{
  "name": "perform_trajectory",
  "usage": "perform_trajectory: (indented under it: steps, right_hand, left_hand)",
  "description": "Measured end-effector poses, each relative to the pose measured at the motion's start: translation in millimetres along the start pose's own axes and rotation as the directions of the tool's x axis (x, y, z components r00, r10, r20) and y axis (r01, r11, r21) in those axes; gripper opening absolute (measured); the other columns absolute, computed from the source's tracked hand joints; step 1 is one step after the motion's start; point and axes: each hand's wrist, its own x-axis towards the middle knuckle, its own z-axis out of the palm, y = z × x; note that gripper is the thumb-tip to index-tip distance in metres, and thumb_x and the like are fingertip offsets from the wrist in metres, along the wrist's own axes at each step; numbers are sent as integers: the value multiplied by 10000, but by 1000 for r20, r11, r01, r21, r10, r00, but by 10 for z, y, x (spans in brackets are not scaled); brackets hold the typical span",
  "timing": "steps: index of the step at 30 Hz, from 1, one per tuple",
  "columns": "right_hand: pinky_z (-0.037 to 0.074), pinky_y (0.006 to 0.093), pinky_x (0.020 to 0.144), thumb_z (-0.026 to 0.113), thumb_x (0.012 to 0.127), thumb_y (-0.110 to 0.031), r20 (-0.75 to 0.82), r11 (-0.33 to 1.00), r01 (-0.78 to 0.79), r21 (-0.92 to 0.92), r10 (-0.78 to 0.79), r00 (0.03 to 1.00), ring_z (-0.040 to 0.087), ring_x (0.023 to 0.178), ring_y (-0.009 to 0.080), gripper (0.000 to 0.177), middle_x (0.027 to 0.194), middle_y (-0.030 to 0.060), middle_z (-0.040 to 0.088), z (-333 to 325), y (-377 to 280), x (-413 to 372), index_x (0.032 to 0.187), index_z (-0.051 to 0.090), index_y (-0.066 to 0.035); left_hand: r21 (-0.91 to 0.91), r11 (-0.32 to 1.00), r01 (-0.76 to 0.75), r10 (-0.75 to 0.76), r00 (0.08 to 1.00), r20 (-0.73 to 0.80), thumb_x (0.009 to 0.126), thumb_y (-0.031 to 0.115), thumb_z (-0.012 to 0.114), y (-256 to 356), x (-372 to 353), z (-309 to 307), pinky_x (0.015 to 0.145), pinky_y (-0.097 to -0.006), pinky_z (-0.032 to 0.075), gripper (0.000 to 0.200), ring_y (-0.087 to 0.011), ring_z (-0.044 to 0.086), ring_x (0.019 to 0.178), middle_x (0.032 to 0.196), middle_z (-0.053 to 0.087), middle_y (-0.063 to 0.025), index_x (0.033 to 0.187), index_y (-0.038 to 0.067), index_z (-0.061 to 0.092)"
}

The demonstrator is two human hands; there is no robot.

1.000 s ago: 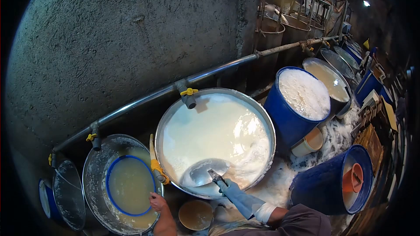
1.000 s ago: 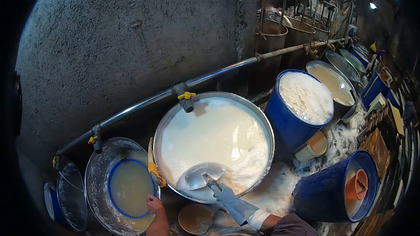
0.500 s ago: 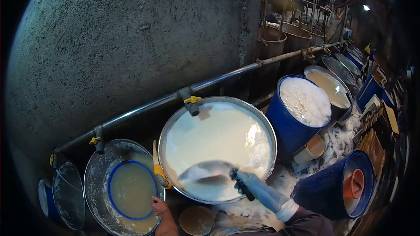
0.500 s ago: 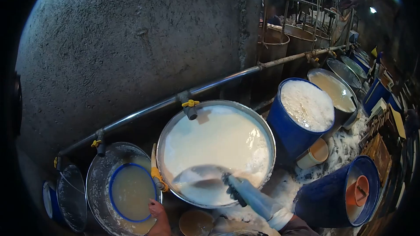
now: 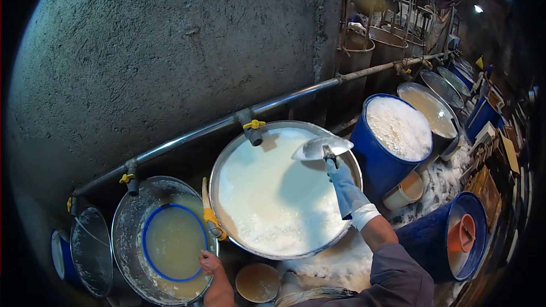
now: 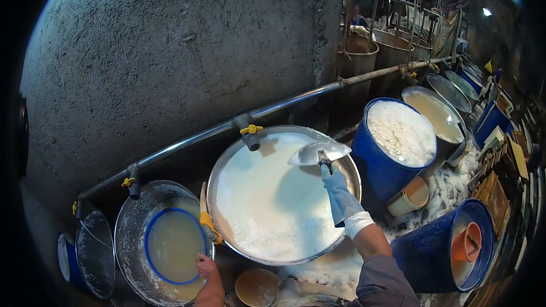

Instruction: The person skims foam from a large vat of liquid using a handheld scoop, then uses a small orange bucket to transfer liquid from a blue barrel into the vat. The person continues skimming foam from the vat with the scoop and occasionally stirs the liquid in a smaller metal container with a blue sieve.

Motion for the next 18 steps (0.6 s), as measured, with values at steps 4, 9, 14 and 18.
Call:
perform_trajectory:
  steps: [4, 9, 14, 18]
  right_hand:
    - [499, 292, 511, 666, 984, -488, 74, 994, -81, -72, 86, 994, 584, 572, 118, 495, 745, 42, 628, 90, 526, -269, 1141, 649, -18]
    - [506, 309, 515, 665, 983, -492, 137, 990, -126, -60, 133, 982, 592, 555, 140, 507, 747, 67, 647, 347, 913, -862, 1129, 649, -7]
    - [530, 306, 559, 695, 972, -463, 245, 981, -196, 10, 188, 951, 629, 617, 139, 484, 779, 54, 665, 574, 953, -1509, 1133, 639, -10]
    - [521, 299, 564, 681, 984, -476, 336, 966, -257, -12, 246, 909, 619, 625, 132, 505, 807, 71, 678, 718, 898, -1949, 1178, 638, -12]
  left_hand:
    - [13, 1000, 11, -11, 999, 31, 1018, 576, 498, 46, -35, -75, 744, -586, 529, 574, -444, 713, 882, 928, 760, -187, 938, 57, 730]
    - [8, 1000, 4, -4, 1000, 24, 1016, 567, 509, 60, -29, -79, 751, -590, 536, 563, -449, 713, 872, 920, 763, -187, 923, 58, 732]
    - [7, 1000, 3, -3, 1000, 28, 1018, 572, 499, 56, -35, -52, 771, -586, 536, 563, -449, 712, 895, 946, 761, -195, 943, 64, 729]
    - [17, 1000, 12, -13, 997, 74, 1023, 570, 485, 50, -47, -81, 790, -583, 537, 557, -449, 712, 912, 967, 761, -191, 970, 71, 725]
